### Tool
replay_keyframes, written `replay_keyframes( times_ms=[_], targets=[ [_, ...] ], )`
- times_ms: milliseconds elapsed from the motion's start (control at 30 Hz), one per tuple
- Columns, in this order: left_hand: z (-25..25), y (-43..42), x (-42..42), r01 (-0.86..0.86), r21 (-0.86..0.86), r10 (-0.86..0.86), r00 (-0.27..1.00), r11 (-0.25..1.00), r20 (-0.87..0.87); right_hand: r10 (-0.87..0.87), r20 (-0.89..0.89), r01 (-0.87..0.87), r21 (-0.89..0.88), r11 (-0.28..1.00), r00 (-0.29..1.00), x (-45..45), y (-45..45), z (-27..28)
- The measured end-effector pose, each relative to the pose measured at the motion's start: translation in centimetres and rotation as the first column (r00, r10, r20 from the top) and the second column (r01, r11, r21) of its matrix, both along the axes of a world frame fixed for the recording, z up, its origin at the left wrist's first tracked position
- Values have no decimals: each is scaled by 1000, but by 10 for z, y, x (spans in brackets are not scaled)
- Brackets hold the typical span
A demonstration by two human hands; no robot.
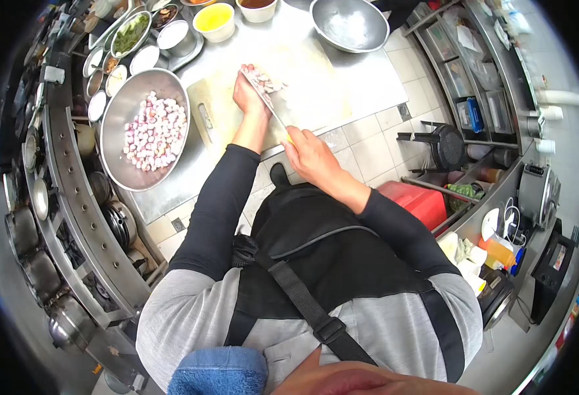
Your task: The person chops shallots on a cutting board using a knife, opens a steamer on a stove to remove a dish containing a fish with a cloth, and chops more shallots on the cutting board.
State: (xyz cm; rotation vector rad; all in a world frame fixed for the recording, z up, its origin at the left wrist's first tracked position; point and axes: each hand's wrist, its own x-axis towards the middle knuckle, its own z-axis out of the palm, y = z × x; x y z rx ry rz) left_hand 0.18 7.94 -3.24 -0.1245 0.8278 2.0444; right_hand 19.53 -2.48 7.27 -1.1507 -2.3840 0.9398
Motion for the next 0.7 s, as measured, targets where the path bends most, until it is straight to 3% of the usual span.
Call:
replay_keyframes(
  times_ms=[133,167,267,333,400,467,500,533,633,700],
  targets=[
    [0,-4,-29,-23,94,-5,958,995,285,28,-168,-6,128,992,985,19,9,4],
    [-1,-8,-34,-45,100,9,944,994,330,-25,-206,43,86,995,978,26,15,6],
    [9,-3,-43,-84,148,10,895,985,445,-182,-57,168,-188,968,982,60,35,13],
    [24,15,-39,-28,219,-67,907,975,416,-218,27,217,-275,937,976,89,49,-1],
    [51,48,-22,66,287,-177,908,956,380,-185,-10,178,-221,959,983,110,54,-13],
    [67,98,-1,257,362,-362,895,896,260,-143,-65,131,-157,979,988,125,59,-25],
    [74,117,11,343,385,-438,877,857,195,-122,-35,112,-209,971,992,129,62,-21],
    [92,135,32,386,267,-424,900,883,102,-109,-55,99,-166,981,992,131,64,-22],
    [89,195,66,524,166,-525,850,836,-37,-59,-101,48,-110,993,993,138,73,-22],
    [81,225,81,533,-57,-528,810,844,-254,-40,-121,27,-112,993,992,145,79,-20]
  ],
)
